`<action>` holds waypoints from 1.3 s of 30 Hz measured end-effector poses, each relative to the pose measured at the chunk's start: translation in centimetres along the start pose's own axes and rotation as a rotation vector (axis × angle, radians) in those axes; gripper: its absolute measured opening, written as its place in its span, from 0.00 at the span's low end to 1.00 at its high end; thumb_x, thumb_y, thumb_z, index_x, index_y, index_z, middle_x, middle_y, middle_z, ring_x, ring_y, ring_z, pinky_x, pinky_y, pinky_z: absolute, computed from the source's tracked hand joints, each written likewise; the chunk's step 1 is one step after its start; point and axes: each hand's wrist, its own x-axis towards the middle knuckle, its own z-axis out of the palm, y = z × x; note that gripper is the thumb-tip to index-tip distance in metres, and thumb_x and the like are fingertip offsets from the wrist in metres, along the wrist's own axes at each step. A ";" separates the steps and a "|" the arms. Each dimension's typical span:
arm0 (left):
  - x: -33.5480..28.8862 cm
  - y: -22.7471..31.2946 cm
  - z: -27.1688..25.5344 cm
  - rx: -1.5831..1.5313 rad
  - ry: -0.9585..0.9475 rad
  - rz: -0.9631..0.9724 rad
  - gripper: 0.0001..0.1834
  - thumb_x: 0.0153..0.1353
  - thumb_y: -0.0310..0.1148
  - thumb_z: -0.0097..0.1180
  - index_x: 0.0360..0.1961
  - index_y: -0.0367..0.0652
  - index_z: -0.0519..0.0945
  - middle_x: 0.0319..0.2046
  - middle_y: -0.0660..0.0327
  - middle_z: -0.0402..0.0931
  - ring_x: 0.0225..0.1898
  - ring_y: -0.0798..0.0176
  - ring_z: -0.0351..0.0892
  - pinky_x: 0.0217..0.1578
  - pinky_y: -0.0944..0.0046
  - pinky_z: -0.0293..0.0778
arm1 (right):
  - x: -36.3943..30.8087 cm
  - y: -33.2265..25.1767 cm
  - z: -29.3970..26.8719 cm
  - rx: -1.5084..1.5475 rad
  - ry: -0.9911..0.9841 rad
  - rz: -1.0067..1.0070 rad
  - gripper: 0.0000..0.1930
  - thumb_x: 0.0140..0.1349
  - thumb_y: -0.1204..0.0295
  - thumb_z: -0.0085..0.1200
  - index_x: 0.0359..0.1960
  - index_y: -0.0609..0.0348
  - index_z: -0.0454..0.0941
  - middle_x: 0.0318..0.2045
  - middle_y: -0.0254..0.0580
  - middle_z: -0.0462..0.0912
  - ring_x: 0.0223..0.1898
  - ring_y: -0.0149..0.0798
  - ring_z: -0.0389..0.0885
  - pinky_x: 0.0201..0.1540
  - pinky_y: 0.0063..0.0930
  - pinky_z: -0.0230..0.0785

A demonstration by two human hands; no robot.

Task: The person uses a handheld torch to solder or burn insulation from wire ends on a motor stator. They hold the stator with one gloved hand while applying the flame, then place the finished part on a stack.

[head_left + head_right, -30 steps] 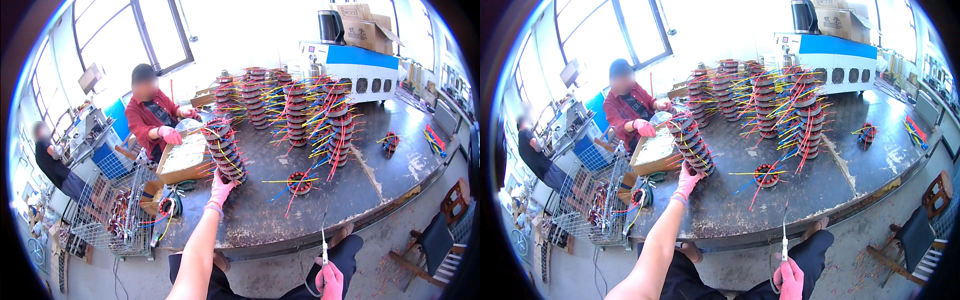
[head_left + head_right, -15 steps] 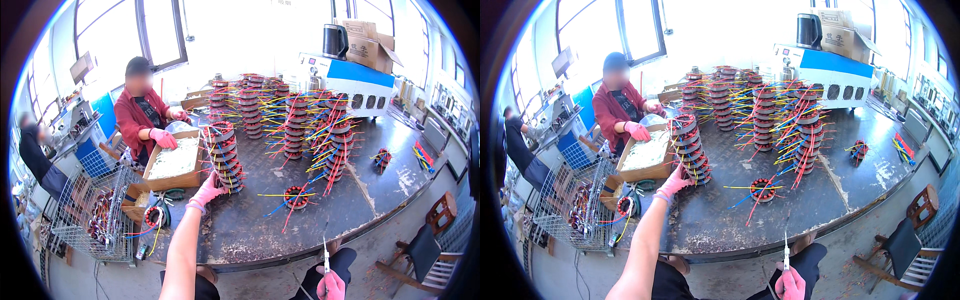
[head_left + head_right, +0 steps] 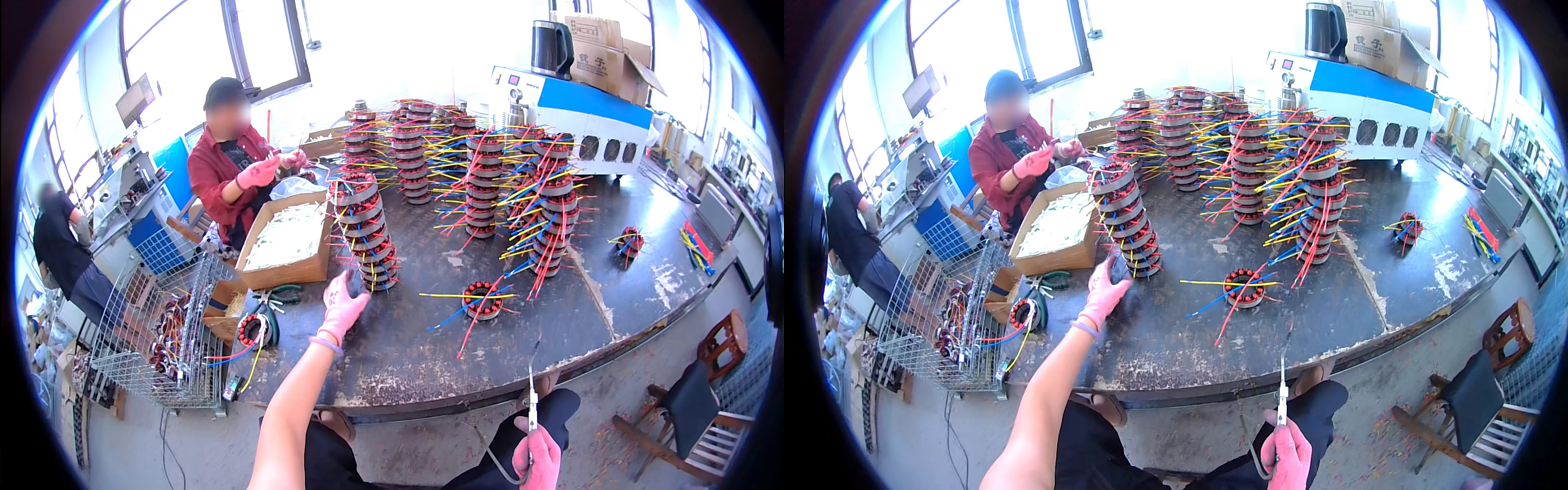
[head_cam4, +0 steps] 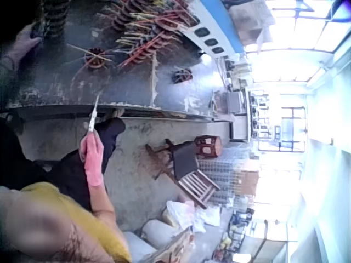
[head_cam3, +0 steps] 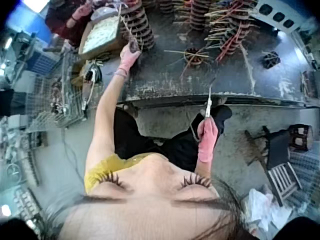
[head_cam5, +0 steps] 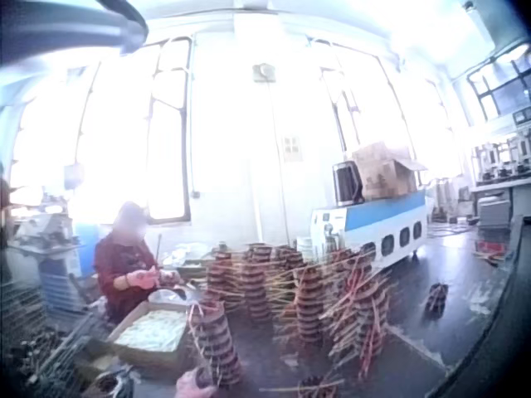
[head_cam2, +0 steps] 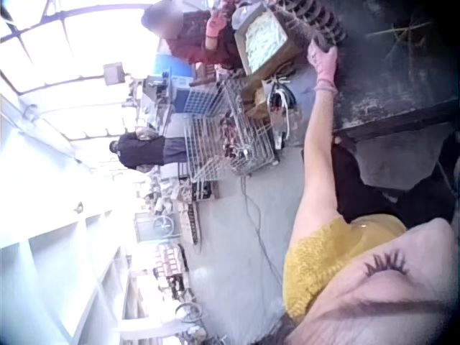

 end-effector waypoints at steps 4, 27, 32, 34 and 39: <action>-2.9 4.4 1.4 -0.310 -0.071 -0.067 0.59 0.42 0.59 0.71 0.71 0.38 0.60 0.65 0.47 0.66 0.70 0.48 0.59 0.70 0.50 0.48 | -0.4 -0.3 -1.4 0.015 -0.014 -0.013 0.20 0.75 0.61 0.43 0.21 0.50 0.65 0.12 0.24 0.61 0.13 0.22 0.53 0.17 0.21 0.41; -0.5 9.3 8.0 0.046 0.569 -0.514 0.57 0.35 0.62 0.75 0.68 0.55 0.66 0.56 0.50 0.68 0.63 0.46 0.62 0.69 0.48 0.50 | 0.2 0.1 -2.6 0.091 -0.025 -0.001 0.20 0.74 0.61 0.44 0.20 0.51 0.67 0.12 0.24 0.62 0.13 0.22 0.54 0.17 0.21 0.41; -0.1 8.3 7.7 0.069 0.511 -0.500 0.56 0.36 0.62 0.74 0.68 0.56 0.67 0.55 0.51 0.70 0.62 0.49 0.66 0.70 0.50 0.47 | 0.2 -0.4 -2.5 0.068 -0.017 -0.020 0.21 0.75 0.60 0.44 0.20 0.50 0.66 0.12 0.25 0.61 0.13 0.21 0.54 0.17 0.21 0.41; 0.0 7.5 7.6 0.074 0.497 -0.471 0.57 0.36 0.64 0.73 0.69 0.55 0.66 0.56 0.50 0.70 0.62 0.50 0.66 0.70 0.49 0.46 | 0.3 -0.5 -2.7 0.060 -0.016 -0.044 0.20 0.75 0.60 0.44 0.21 0.50 0.66 0.12 0.25 0.61 0.13 0.21 0.54 0.17 0.21 0.41; 1.5 4.5 6.3 0.058 0.382 -0.367 0.59 0.35 0.63 0.74 0.71 0.58 0.63 0.58 0.51 0.69 0.65 0.49 0.62 0.69 0.49 0.47 | 0.7 -0.3 -3.2 0.098 -0.011 -0.065 0.20 0.75 0.61 0.44 0.22 0.51 0.66 0.13 0.25 0.62 0.13 0.21 0.54 0.17 0.21 0.41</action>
